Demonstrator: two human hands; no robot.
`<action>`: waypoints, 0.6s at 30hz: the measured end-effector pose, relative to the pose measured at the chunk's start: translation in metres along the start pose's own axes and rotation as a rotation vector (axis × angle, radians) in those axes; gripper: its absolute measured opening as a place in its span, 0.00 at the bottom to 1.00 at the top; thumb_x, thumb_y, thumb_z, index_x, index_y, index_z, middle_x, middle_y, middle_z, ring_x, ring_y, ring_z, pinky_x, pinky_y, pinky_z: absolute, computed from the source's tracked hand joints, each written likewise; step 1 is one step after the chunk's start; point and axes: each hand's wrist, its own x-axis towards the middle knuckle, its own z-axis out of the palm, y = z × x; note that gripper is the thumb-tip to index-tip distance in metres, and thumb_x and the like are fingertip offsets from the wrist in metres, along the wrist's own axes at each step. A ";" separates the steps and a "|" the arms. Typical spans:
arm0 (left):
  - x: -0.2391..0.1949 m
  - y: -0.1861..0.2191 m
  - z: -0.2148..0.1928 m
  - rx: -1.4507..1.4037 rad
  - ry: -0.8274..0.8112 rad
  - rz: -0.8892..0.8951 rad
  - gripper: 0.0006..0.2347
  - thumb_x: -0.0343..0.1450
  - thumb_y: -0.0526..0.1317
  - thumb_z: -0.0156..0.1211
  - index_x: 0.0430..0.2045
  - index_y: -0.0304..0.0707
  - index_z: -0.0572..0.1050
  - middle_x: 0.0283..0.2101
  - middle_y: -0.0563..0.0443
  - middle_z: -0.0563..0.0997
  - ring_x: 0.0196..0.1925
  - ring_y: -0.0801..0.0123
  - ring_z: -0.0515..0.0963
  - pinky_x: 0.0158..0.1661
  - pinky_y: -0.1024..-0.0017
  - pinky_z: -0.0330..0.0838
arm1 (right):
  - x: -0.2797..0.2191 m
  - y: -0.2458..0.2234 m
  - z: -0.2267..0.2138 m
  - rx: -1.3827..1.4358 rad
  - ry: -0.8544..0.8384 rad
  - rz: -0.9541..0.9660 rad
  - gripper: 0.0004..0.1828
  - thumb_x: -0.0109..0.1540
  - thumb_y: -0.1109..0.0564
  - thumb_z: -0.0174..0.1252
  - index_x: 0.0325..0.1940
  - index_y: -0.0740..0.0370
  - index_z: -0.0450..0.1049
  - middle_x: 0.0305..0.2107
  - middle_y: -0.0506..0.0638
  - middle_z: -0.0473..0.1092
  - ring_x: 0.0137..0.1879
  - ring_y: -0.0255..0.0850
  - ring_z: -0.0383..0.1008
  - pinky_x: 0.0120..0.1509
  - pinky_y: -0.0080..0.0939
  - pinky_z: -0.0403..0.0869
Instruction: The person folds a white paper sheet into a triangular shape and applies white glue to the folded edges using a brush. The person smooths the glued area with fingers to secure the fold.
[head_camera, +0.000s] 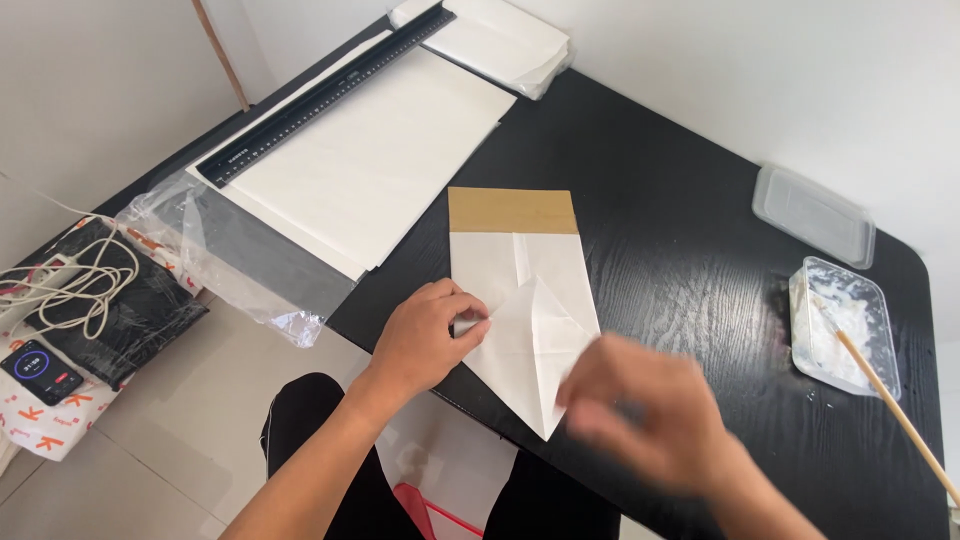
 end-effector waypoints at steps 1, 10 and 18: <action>0.002 0.001 0.000 0.016 -0.015 -0.018 0.07 0.71 0.45 0.59 0.35 0.50 0.83 0.36 0.62 0.78 0.44 0.78 0.80 0.40 0.72 0.75 | -0.011 0.028 -0.007 -0.182 0.020 0.177 0.13 0.65 0.47 0.54 0.32 0.55 0.77 0.29 0.43 0.78 0.34 0.34 0.80 0.42 0.32 0.75; 0.010 -0.014 0.004 0.130 0.067 0.179 0.09 0.72 0.47 0.60 0.37 0.47 0.83 0.38 0.60 0.78 0.40 0.68 0.74 0.46 0.66 0.69 | -0.067 0.189 -0.106 -0.527 0.267 0.872 0.05 0.66 0.53 0.62 0.45 0.52 0.80 0.33 0.43 0.78 0.36 0.36 0.73 0.45 0.38 0.73; 0.007 -0.009 0.005 0.185 0.136 0.214 0.10 0.72 0.48 0.60 0.35 0.45 0.83 0.37 0.58 0.78 0.40 0.67 0.75 0.43 0.65 0.70 | -0.112 0.282 -0.321 -0.796 0.637 0.680 0.24 0.69 0.61 0.60 0.68 0.59 0.64 0.43 0.51 0.75 0.44 0.46 0.74 0.54 0.47 0.69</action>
